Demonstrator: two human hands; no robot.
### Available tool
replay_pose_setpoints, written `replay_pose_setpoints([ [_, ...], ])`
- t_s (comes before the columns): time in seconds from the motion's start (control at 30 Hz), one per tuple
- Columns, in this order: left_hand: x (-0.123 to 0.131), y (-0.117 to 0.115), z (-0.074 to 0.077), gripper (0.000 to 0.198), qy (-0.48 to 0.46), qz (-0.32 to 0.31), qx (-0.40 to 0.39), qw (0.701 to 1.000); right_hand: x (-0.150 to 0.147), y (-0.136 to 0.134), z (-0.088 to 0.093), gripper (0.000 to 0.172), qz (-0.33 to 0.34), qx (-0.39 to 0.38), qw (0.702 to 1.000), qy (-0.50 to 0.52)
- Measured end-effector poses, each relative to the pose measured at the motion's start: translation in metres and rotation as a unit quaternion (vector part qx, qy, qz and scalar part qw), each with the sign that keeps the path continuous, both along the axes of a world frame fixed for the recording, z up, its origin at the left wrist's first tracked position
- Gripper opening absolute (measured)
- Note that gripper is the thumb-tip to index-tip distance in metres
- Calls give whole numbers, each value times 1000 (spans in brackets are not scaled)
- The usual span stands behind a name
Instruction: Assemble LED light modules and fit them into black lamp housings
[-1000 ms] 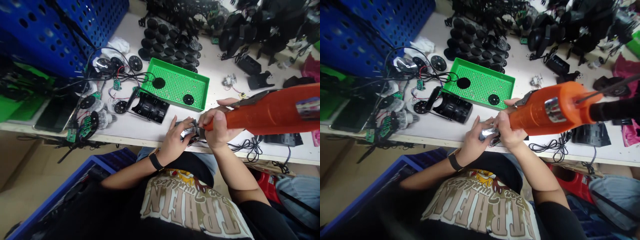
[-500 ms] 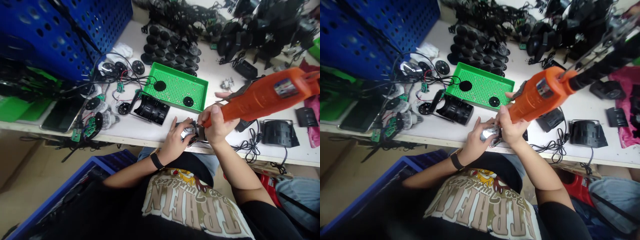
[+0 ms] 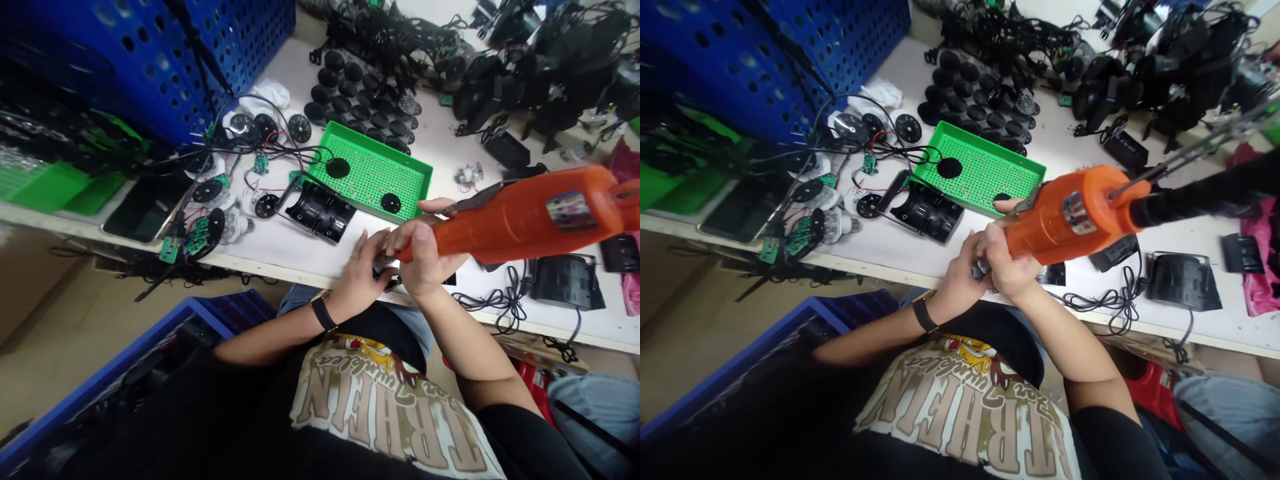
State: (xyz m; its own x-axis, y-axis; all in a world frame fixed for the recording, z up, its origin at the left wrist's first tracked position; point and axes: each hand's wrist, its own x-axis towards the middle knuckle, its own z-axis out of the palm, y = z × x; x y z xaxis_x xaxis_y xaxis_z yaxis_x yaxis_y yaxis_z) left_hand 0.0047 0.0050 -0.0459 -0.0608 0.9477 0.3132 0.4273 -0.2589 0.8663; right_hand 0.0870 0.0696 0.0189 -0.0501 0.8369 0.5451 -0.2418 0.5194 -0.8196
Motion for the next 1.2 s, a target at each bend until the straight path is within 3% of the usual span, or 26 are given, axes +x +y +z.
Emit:
replay_pose_setpoints([
  [0.2,-1,0,2,61,13,-4,-51,999,5,0,-3,21,0,11,999,-51],
  [0.5,0,0,1,60,13,-12,9,1000,13,4,-21,30,-15,-38,994,-99],
  [0.83,0,2,-10,69,13,-14,52,998,2,-4,1,17,-22,13,1000,-11],
  [1.2,-1,-1,-3,64,3,-20,-25,999,10,-8,-14,19,-11,-15,996,-84],
])
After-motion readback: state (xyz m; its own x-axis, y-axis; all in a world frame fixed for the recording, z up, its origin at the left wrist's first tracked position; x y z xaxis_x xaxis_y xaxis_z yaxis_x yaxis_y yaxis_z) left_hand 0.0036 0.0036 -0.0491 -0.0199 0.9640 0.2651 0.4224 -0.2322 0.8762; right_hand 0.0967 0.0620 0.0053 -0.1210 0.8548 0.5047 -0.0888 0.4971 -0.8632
